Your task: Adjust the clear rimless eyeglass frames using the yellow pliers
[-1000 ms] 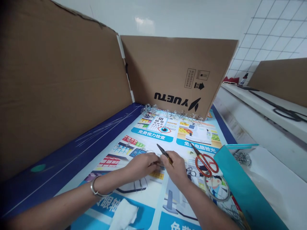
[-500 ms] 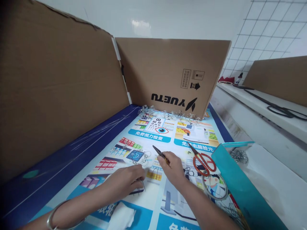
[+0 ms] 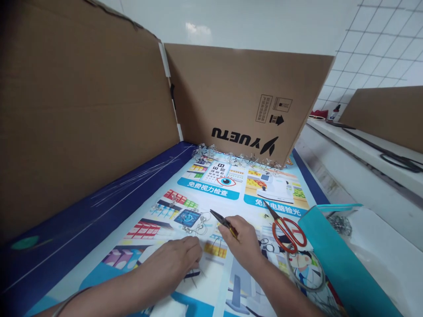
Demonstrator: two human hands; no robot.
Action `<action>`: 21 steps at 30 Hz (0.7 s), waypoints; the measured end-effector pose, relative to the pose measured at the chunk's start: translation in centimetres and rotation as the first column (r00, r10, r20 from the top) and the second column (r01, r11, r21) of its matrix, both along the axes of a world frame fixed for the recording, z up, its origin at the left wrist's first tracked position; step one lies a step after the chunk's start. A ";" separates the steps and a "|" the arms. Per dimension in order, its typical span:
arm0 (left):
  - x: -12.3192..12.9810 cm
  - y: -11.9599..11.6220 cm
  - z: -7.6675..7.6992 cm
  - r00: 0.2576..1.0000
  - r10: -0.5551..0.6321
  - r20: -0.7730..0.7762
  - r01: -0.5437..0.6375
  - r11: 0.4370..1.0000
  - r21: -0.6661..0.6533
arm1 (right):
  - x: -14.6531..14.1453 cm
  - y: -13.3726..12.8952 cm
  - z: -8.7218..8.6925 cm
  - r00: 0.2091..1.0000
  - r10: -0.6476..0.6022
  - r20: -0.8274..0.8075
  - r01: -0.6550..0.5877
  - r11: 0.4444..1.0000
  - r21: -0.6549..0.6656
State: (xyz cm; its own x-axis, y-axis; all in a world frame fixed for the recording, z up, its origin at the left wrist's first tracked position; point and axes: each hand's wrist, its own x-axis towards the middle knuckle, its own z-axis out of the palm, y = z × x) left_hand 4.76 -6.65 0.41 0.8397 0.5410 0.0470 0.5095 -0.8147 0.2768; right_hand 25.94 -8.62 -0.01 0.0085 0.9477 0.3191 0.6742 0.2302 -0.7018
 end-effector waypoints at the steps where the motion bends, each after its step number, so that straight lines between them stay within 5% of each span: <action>1: 0.0 0.0 0.0 1.000 0.001 -0.004 -0.001 1.000 0.009 | 0.0 0.0 -0.1 1.000 0.004 0.000 -0.004 1.000 0.002; 8: -0.2 0.2 -0.1 0.999 0.010 0.050 -0.010 1.000 0.009 | -1.1 -0.9 0.3 0.999 0.044 -0.033 -0.044 0.999 0.004; 12: -0.3 0.6 -0.4 0.981 0.051 0.187 -0.040 0.997 -0.060 | -2.8 -1.9 1.3 0.979 0.189 -0.072 -0.195 0.975 -0.105; 18: -0.3 0.7 0.1 0.886 0.146 0.439 -0.018 0.959 -0.283 | -3.4 -2.2 1.3 0.984 0.160 -0.076 -0.172 0.969 -0.179; 21: -0.2 0.6 0.4 0.840 0.154 0.521 0.007 0.956 -0.293 | -3.3 -2.2 1.2 0.982 0.167 -0.083 -0.181 0.962 -0.202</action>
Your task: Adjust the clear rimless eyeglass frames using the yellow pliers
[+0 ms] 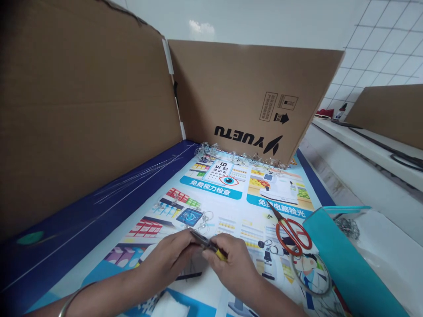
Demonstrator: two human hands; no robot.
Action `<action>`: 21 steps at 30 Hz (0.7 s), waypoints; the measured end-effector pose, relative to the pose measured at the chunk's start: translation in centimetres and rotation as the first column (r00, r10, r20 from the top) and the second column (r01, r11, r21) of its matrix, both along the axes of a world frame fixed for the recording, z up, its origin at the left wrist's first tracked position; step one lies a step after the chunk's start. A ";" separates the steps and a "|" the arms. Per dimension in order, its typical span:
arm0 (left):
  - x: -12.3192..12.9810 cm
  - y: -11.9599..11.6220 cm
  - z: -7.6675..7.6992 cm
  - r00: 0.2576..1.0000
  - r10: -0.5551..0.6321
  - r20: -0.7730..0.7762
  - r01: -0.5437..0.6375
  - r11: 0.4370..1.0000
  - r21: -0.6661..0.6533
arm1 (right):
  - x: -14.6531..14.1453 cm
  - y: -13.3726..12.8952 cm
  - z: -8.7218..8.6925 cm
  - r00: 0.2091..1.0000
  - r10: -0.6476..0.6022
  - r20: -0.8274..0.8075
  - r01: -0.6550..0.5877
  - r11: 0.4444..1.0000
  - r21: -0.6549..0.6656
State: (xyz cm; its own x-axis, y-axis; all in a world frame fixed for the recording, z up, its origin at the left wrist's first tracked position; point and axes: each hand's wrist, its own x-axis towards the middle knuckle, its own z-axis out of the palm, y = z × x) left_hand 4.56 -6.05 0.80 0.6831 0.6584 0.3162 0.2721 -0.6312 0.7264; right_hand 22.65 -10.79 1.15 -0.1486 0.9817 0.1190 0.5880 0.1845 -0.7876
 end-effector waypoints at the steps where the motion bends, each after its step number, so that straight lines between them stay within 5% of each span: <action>1: 0.0 0.0 0.0 1.000 0.008 0.020 -0.009 1.000 0.013 | 0.0 0.0 0.0 1.000 0.019 -0.005 -0.019 1.000 -0.003; 15: -0.1 0.7 -0.3 0.996 -0.038 0.086 0.035 0.999 0.032 | -0.5 0.0 0.1 0.999 -0.034 0.001 0.034 0.999 0.035; 21: 0.3 0.2 0.0 0.982 0.073 0.177 -0.033 0.975 -0.220 | -0.5 -0.1 0.2 0.999 -0.014 -0.033 0.013 0.999 -0.052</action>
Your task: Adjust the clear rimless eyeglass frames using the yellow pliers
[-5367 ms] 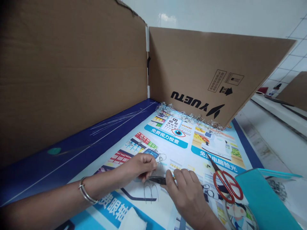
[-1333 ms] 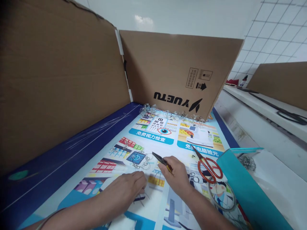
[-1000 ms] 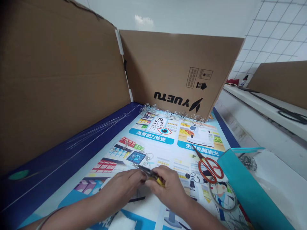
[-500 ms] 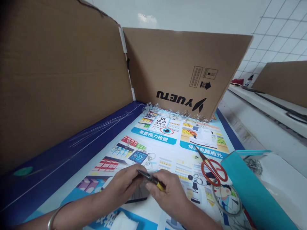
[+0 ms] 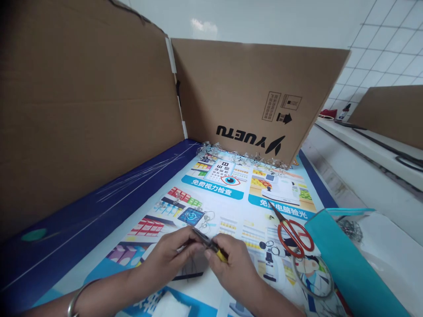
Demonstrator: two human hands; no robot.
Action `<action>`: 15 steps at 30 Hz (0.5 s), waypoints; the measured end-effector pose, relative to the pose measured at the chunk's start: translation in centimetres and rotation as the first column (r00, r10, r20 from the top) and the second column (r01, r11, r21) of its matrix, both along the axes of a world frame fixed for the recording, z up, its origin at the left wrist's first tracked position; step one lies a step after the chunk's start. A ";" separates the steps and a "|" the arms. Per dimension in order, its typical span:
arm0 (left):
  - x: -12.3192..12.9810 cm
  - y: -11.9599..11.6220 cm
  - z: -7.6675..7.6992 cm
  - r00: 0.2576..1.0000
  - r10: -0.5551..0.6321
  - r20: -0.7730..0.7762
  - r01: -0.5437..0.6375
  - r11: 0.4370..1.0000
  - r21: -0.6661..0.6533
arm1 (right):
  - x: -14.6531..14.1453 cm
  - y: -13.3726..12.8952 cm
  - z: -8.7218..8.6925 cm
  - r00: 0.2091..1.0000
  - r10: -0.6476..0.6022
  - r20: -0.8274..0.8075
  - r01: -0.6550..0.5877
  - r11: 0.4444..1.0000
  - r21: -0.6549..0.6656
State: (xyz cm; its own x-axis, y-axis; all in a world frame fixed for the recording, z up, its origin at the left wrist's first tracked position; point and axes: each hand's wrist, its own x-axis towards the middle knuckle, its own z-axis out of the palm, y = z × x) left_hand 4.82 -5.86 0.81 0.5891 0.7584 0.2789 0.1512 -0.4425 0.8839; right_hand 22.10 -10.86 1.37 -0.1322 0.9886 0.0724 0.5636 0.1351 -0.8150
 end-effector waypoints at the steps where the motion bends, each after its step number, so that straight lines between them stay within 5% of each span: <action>1: 0.1 -0.1 0.0 1.000 0.017 0.022 -0.015 0.996 -0.088 | 0.0 0.0 0.0 1.000 -0.002 -0.010 0.002 1.000 -0.022; 7: 0.8 -0.2 -0.1 0.959 0.051 0.278 0.113 0.833 -0.542 | -0.2 0.0 0.0 0.984 -0.091 -0.155 0.074 0.991 -0.109; 11: 1.0 -0.1 -0.2 0.956 0.080 0.283 0.119 0.775 -0.621 | -0.8 -0.2 0.2 0.966 -0.104 -0.238 0.070 0.987 -0.146; 15: 0.8 0.1 -0.4 0.939 0.067 0.338 0.155 0.794 -0.588 | -1.4 -0.6 -0.1 0.945 -0.084 -0.317 0.023 0.981 -0.193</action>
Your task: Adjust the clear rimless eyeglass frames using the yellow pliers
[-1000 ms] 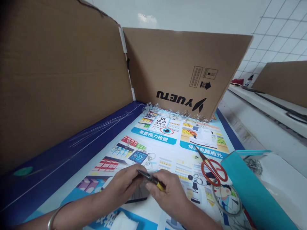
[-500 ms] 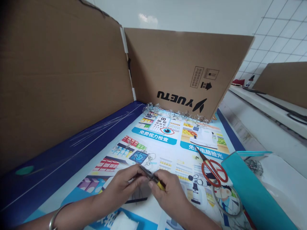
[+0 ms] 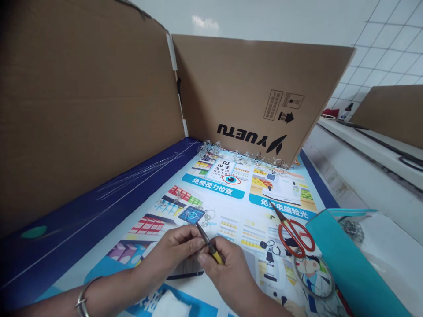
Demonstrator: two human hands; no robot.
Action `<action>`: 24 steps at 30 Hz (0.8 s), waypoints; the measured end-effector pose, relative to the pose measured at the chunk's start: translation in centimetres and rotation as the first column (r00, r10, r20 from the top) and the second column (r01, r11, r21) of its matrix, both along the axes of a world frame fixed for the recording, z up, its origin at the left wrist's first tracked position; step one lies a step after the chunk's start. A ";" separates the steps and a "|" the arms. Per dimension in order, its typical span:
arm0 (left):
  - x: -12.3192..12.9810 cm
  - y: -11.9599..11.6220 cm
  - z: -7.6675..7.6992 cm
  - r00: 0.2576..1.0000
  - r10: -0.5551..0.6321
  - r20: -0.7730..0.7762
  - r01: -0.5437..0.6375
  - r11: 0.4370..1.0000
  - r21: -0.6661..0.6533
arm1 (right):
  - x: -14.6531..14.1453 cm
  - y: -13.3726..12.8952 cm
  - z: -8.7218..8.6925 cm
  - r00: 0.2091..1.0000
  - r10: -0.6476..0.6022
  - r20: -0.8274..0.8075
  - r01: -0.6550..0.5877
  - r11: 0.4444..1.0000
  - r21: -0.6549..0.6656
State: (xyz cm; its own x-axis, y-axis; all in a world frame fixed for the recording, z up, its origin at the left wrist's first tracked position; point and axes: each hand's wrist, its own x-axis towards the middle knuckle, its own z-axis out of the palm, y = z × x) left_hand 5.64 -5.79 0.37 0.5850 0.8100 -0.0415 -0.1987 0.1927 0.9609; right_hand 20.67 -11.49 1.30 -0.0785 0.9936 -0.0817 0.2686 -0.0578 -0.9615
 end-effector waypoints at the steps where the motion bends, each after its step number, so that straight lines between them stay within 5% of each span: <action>1: -0.1 0.0 0.0 1.000 -0.007 0.009 0.007 1.000 0.018 | -0.1 0.0 -0.1 1.000 0.002 -0.010 -0.002 1.000 -0.006; 7: -0.4 0.0 0.3 0.998 0.027 -0.050 -0.021 0.992 0.125 | 0.0 0.1 -0.2 1.000 0.011 0.001 -0.011 0.999 -0.039; 10: -0.4 0.1 0.4 1.000 0.006 0.001 -0.006 0.998 0.062 | 0.2 0.1 0.1 0.999 0.033 0.027 -0.033 0.999 0.001; 14: -0.6 0.7 0.4 0.998 0.046 0.045 -0.046 0.999 0.006 | 0.9 0.2 0.2 0.966 -0.007 0.259 -0.036 0.986 0.163; 16: -0.8 1.2 0.3 0.997 0.079 0.021 -0.079 0.997 -0.002 | 1.8 0.5 -0.2 0.910 -0.107 0.401 -0.056 0.925 0.375; 18: -1.0 1.7 0.3 0.996 0.093 0.004 -0.093 0.996 -0.015 | 2.9 1.1 -0.7 0.830 -0.208 0.517 -0.166 0.794 0.585; 20: -1.1 2.0 0.3 0.995 0.097 -0.007 -0.097 0.995 -0.029 | 3.8 1.7 -1.1 0.732 -0.296 0.614 -0.244 0.727 0.642; 24: -1.1 2.1 0.5 0.995 0.092 -0.026 -0.094 0.994 -0.055 | 4.7 2.4 -1.1 0.570 -0.389 0.724 -0.354 0.679 0.643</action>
